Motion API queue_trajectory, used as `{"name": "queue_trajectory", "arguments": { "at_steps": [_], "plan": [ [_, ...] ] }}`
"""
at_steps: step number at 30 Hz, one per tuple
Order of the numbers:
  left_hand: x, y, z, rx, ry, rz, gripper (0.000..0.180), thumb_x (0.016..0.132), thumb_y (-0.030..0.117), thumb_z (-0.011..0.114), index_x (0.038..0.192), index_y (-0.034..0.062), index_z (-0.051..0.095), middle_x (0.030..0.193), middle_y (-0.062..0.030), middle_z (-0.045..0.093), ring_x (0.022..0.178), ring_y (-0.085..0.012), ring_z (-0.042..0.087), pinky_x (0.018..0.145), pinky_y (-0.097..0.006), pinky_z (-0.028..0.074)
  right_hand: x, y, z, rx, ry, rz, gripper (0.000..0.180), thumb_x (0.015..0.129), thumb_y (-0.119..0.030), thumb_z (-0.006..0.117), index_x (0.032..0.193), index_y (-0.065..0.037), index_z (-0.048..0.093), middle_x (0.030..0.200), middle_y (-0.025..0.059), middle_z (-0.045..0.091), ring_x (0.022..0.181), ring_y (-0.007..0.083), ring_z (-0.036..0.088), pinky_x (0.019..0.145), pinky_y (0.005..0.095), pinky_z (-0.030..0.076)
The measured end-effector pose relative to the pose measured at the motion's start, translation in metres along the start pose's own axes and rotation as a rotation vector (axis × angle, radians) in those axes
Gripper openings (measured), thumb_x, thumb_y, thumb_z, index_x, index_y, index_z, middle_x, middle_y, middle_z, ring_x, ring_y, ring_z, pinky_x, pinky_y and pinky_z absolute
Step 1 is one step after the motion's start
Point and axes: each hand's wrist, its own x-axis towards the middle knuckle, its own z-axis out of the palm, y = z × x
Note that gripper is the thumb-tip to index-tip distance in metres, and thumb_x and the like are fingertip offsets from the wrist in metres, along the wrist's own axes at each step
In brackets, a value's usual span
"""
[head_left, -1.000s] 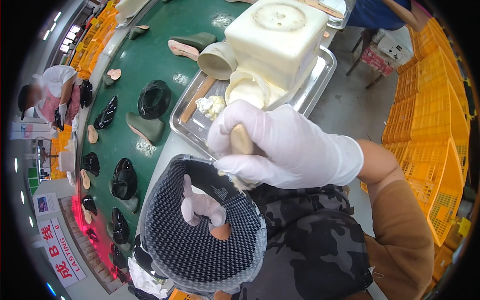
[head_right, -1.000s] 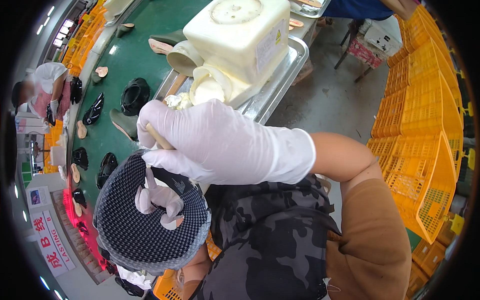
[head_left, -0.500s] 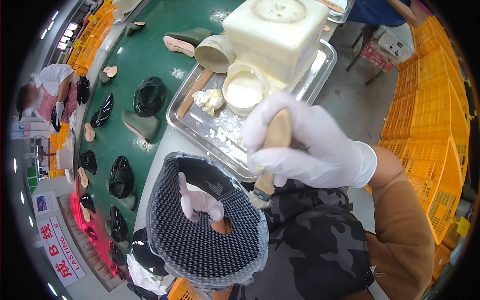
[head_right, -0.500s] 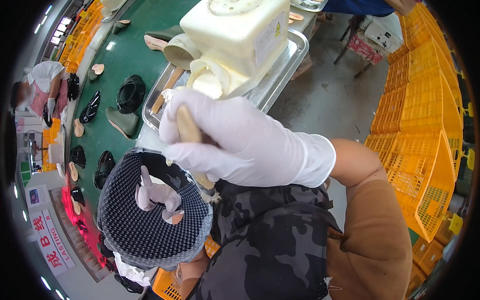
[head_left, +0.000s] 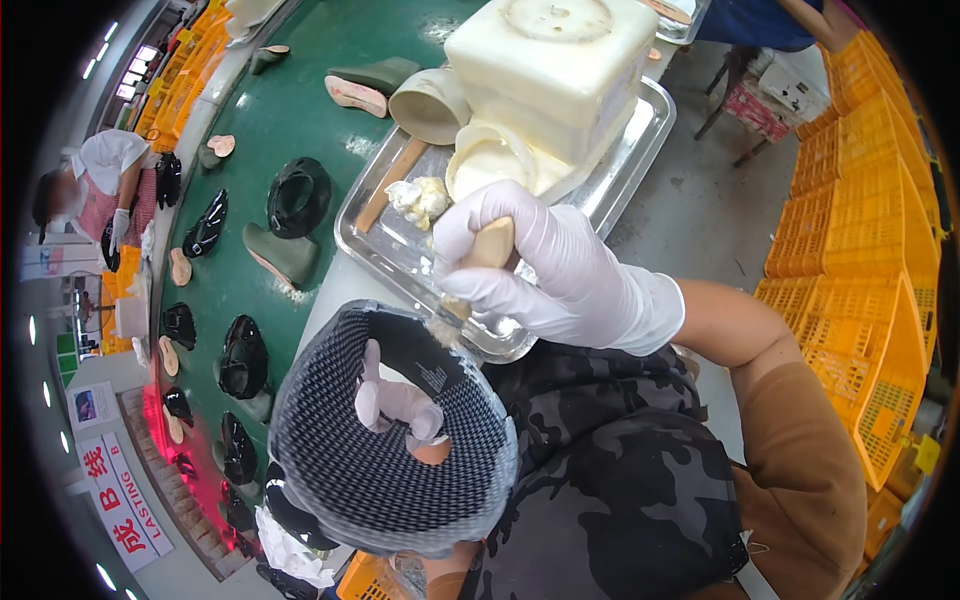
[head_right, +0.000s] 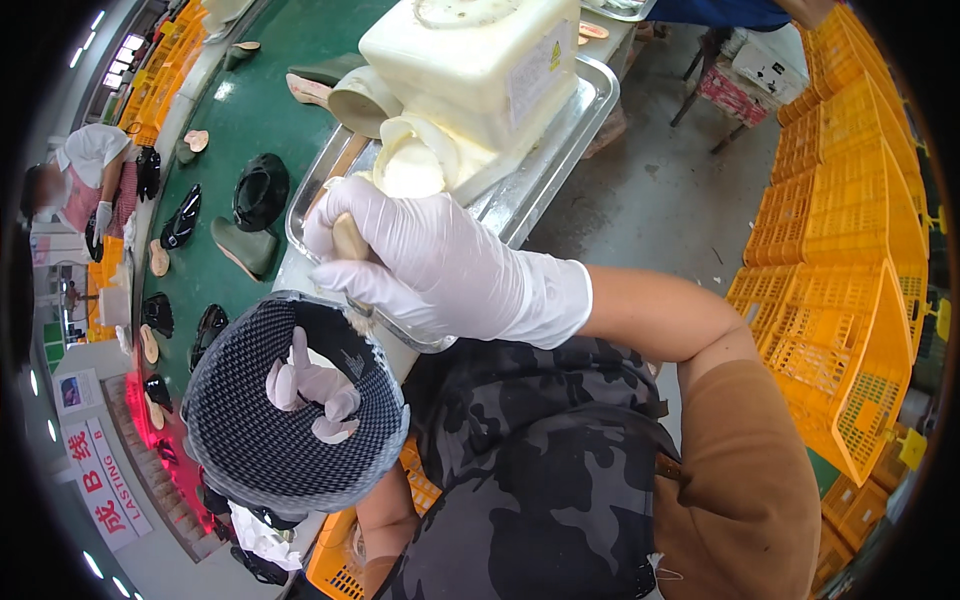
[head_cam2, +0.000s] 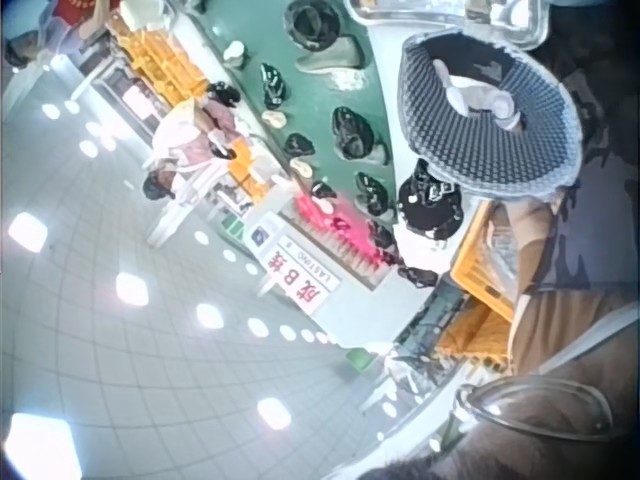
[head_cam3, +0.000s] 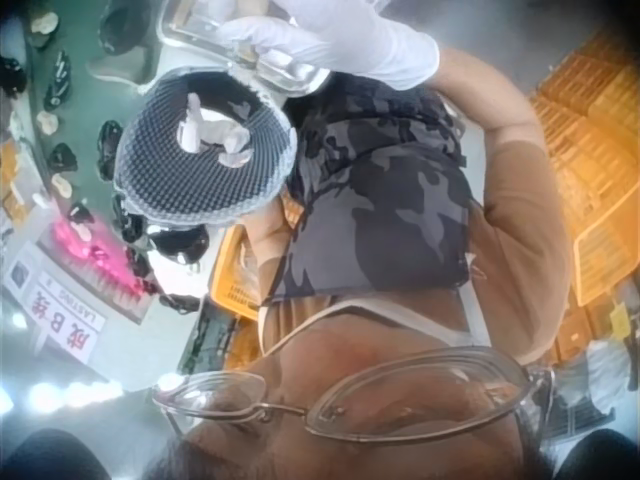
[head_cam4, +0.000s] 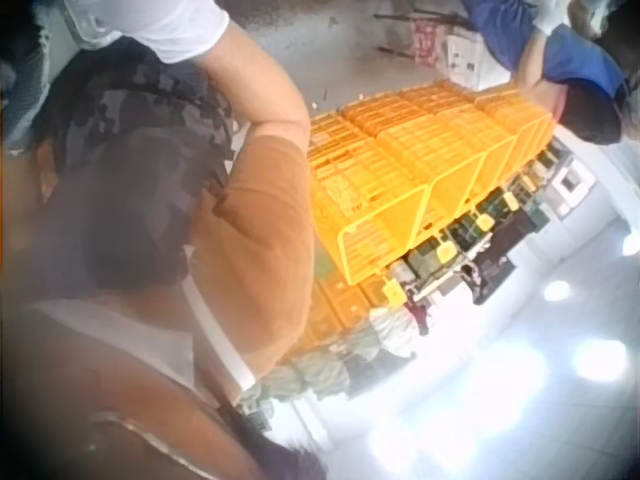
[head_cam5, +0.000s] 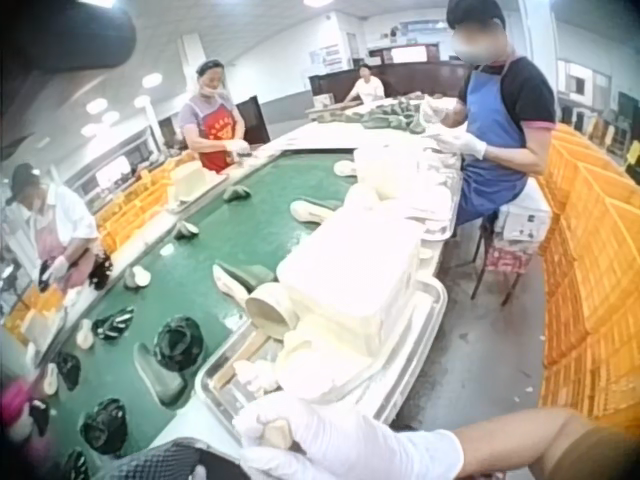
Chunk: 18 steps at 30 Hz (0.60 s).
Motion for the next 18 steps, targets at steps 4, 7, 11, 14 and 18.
{"name": "queue_trajectory", "arguments": {
  "at_steps": [4,7,11,14,18],
  "plan": [
    [0.0,-0.01,-0.009,0.196,0.078,0.077,0.047,0.09,0.041,0.043,0.114,0.0007,0.041,0.113,-0.0145,0.044,0.093,-0.0242,0.049,0.064,-0.026,0.048,0.017,0.001,-0.012,0.011,-0.009,-0.109,0.018,0.087,-0.003,0.056,0.101,-0.001,0.045,0.091,0.0079,0.058,0.079,0.0126,0.059,0.065,0.0227,0.049],
    [0.0,-0.015,-0.003,-0.024,0.195,-0.04,0.039,0.093,0.036,0.039,0.116,0.0034,0.04,0.116,-0.0152,0.043,0.098,-0.0267,0.047,0.065,-0.028,0.049,0.036,-0.003,-0.027,0.072,-0.046,-0.042,0.017,0.087,-0.004,0.054,0.101,-0.001,0.044,0.092,0.0082,0.056,0.081,0.0121,0.059,0.06,0.0206,0.051],
    [0.006,-0.009,-0.005,-0.476,0.345,-0.5,0.041,0.095,0.036,0.04,0.117,0.0028,0.046,0.115,-0.013,0.049,0.103,-0.0216,0.049,0.072,-0.03,0.048,0.074,0.0,-0.058,0.057,-0.143,0.021,0.017,0.088,-0.01,0.056,0.1,-0.003,0.046,0.09,0.0043,0.055,0.079,0.0085,0.058,0.059,0.0189,0.05],
    [0.016,-0.03,-0.032,-0.635,0.151,-0.71,0.04,0.094,0.034,0.043,0.121,0.0041,0.046,0.112,-0.0109,0.052,0.105,-0.0213,0.05,0.08,-0.033,0.047,0.103,0.011,-0.083,-0.023,-0.27,0.101,0.016,0.088,-0.019,0.057,0.093,-0.005,0.052,0.077,-0.0013,0.055,0.069,0.0032,0.053,0.062,0.0186,0.046],
    [0.05,-0.038,-0.041,-0.749,0.027,-0.874,0.035,0.092,0.024,0.048,0.121,0.0036,0.047,0.114,-0.0088,0.054,0.105,-0.0228,0.053,0.088,-0.035,0.045,0.119,0.032,-0.1,0.092,-0.43,0.377,0.011,0.089,-0.019,0.056,0.091,-0.008,0.054,0.075,-0.0027,0.055,0.064,0.0025,0.051,0.058,0.0169,0.044]
  ]
}}
